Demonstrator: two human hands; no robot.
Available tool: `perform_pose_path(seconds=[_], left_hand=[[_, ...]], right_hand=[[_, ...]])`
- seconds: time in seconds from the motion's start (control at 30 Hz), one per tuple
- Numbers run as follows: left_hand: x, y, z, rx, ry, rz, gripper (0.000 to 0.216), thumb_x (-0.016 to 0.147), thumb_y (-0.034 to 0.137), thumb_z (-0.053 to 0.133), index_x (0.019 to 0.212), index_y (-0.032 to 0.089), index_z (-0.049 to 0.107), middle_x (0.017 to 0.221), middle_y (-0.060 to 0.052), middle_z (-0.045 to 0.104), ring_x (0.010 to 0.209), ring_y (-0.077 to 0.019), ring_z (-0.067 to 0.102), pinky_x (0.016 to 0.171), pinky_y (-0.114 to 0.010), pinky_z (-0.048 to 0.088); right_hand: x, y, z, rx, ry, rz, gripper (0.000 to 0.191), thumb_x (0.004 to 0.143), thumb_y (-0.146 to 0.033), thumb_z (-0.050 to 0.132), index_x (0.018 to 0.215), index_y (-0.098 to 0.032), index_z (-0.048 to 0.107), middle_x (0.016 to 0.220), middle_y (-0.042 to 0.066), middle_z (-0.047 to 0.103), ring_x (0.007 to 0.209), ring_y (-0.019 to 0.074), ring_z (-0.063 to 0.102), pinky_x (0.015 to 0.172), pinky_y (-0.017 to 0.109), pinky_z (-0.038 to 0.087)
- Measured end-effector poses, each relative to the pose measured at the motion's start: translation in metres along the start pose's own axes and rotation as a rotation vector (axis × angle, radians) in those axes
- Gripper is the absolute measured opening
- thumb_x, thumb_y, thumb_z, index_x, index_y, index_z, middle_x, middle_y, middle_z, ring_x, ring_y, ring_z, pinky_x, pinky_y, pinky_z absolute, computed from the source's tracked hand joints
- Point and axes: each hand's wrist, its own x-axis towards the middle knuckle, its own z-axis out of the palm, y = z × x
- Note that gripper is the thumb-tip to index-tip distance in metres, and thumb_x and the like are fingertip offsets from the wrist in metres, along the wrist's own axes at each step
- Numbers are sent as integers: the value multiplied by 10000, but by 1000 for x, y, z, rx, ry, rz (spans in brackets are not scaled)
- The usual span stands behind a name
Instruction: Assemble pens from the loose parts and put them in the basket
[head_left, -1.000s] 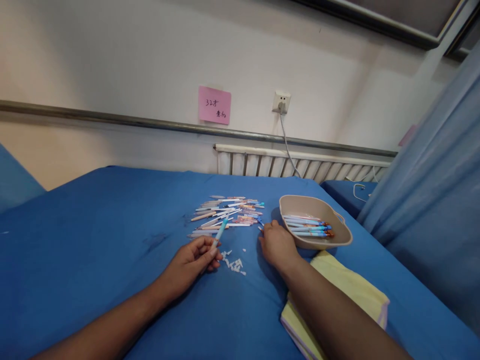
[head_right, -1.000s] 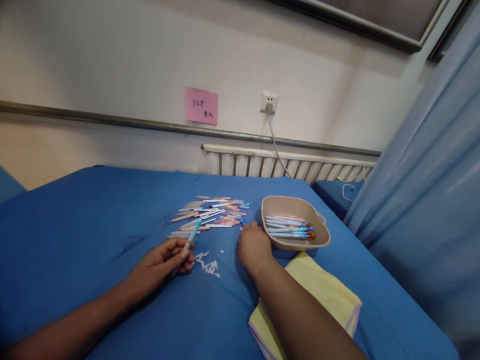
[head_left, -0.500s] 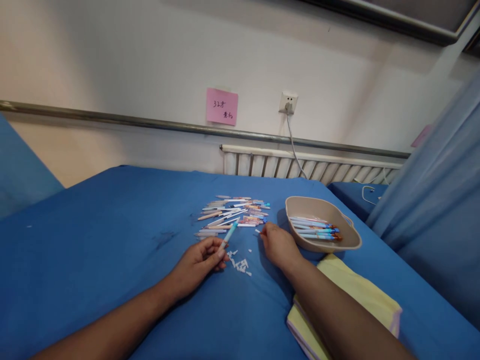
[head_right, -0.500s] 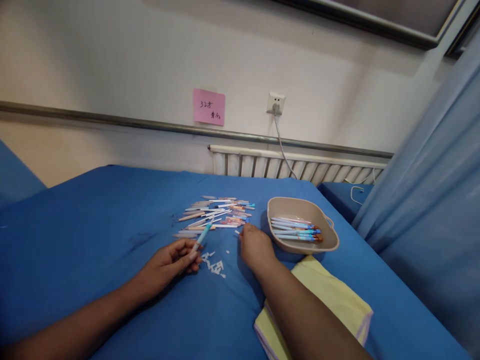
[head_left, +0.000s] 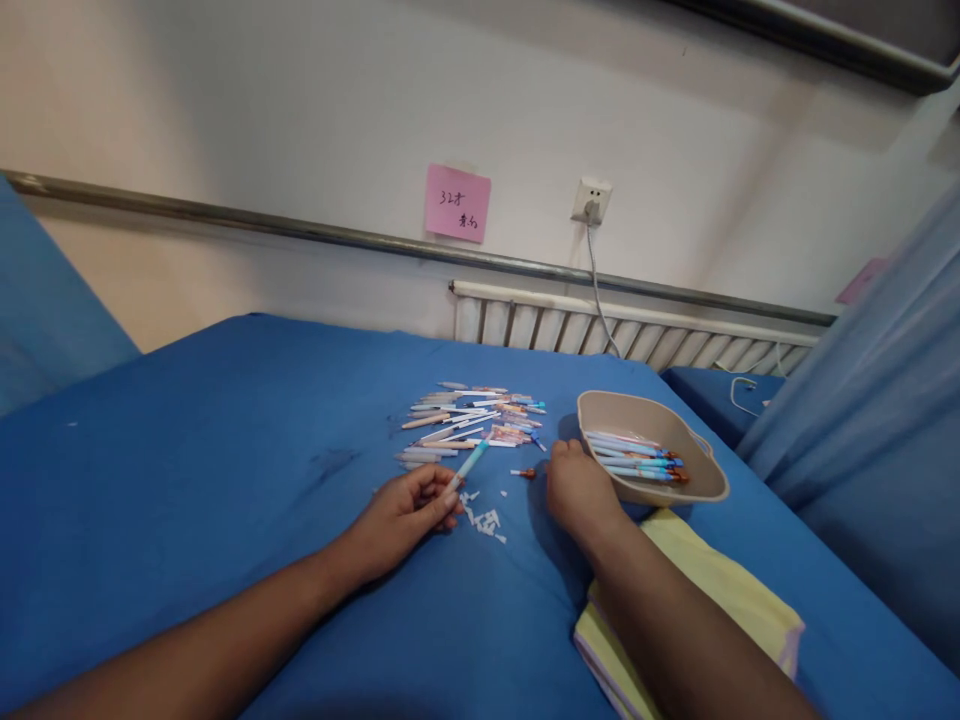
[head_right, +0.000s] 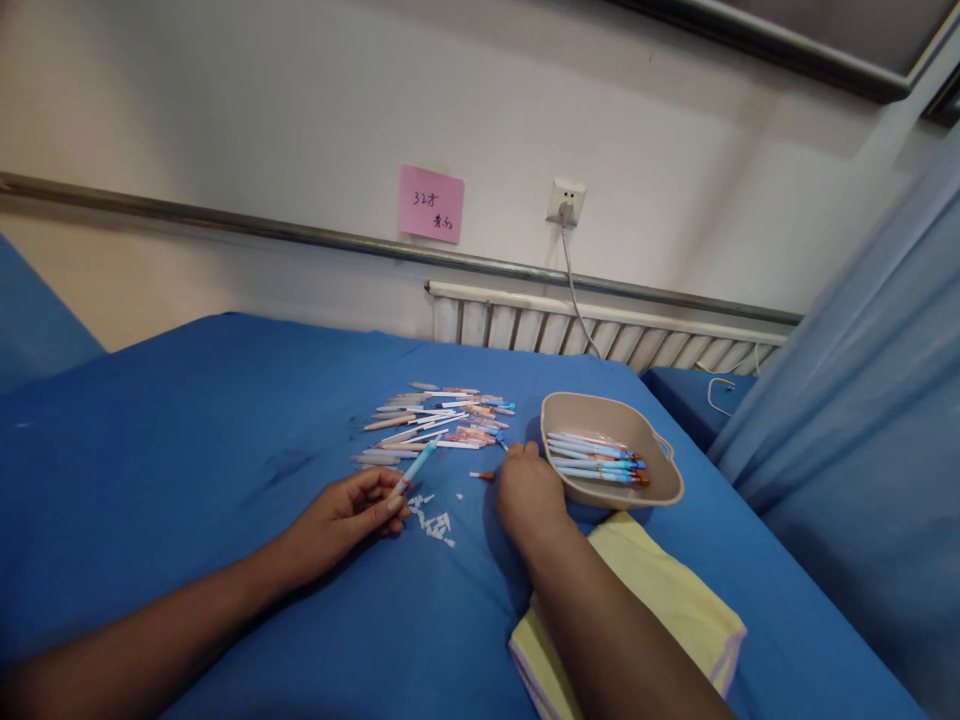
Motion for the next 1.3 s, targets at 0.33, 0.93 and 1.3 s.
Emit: perform_pose_path(seconds=[0.33,0.93,1.3], left_hand=[[0,-4,-1,15,-1,21,270,770,381,608,912,158,554,777,-5,613,641,-111,581,637,-254,483],[-1,-2,-3,124,-11,84,232,809,360,546,917,156,572,775,-5,593,653,-114,551,636,-247,465],[-3,6,-8,409,-15,153,286,858,398,448,925,178,619,742,16,554,689,-136,510,642,-223,421]], right_hand=[[13,6,22,532,-90,-25,162,861,-229,445,882,-165,592,781,54,659,754,172,618,669,248,422],[4,4,20,295,-44,-137,120,789,-196,531,889,-161,588,908,109,648,831,223,606,708,299,407],[4,-10,14,1385,0,-160,205,814,-394,523,899,-208,503,701,-10,592,634,141,583,611,271,459]])
